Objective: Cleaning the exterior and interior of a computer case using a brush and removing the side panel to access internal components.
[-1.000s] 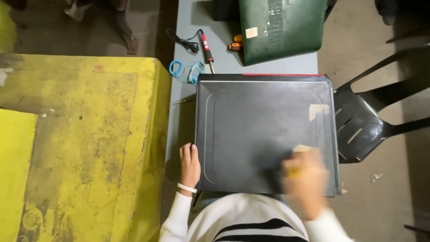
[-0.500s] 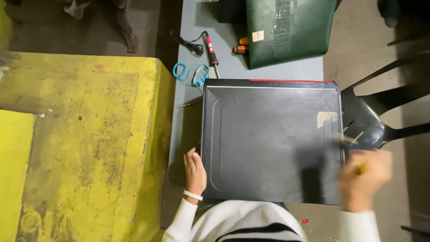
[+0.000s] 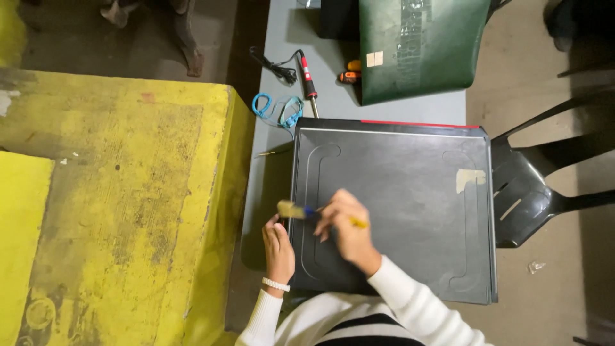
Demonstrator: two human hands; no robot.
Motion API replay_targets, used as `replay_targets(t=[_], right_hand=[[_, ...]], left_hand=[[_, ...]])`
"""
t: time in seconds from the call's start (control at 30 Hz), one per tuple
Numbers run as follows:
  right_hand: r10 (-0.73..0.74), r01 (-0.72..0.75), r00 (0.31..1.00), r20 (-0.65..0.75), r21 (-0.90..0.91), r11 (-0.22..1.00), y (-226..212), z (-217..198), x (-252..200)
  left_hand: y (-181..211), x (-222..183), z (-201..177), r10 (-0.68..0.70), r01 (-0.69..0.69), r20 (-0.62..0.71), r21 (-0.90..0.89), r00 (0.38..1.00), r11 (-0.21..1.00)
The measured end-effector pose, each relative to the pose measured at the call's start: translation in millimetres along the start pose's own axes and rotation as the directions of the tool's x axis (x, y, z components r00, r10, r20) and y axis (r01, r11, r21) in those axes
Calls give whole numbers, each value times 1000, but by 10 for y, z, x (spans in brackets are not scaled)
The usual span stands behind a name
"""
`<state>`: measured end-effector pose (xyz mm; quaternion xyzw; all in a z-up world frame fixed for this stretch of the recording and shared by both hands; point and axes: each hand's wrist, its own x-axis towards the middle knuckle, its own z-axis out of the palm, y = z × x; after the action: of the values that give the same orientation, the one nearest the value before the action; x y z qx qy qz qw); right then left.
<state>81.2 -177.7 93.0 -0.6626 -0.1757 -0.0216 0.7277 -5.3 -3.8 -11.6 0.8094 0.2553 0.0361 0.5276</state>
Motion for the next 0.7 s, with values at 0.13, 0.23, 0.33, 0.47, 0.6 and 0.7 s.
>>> replay_targets(t=[0.13,0.23,0.33,0.47,0.6,0.7], right_hand=[[229,-310,944,-238,-400,863,108,-1155,-10],[-224,-155,688,-691,-441,884,44,-2008,-136],[-514,-308,714,-476,-872,380,75,-2734,-110],[11,252,632,-775,219,943,1235,-2403,67],[-102,37,990,-101,-510,859,519,-502,548],[-126,139,989,80,-188,972,-18,167,689]], left_hand=[[-21,8,-9,-75,76,34,-20,997,997],[-96,43,40,-82,82,30,-18,996,996],[-80,57,49,-99,99,32,-6,995,995],[-2,45,36,-139,139,1,20,990,990],[-55,33,50,-120,122,-35,43,992,992],[-61,18,57,-77,79,-54,40,996,996]])
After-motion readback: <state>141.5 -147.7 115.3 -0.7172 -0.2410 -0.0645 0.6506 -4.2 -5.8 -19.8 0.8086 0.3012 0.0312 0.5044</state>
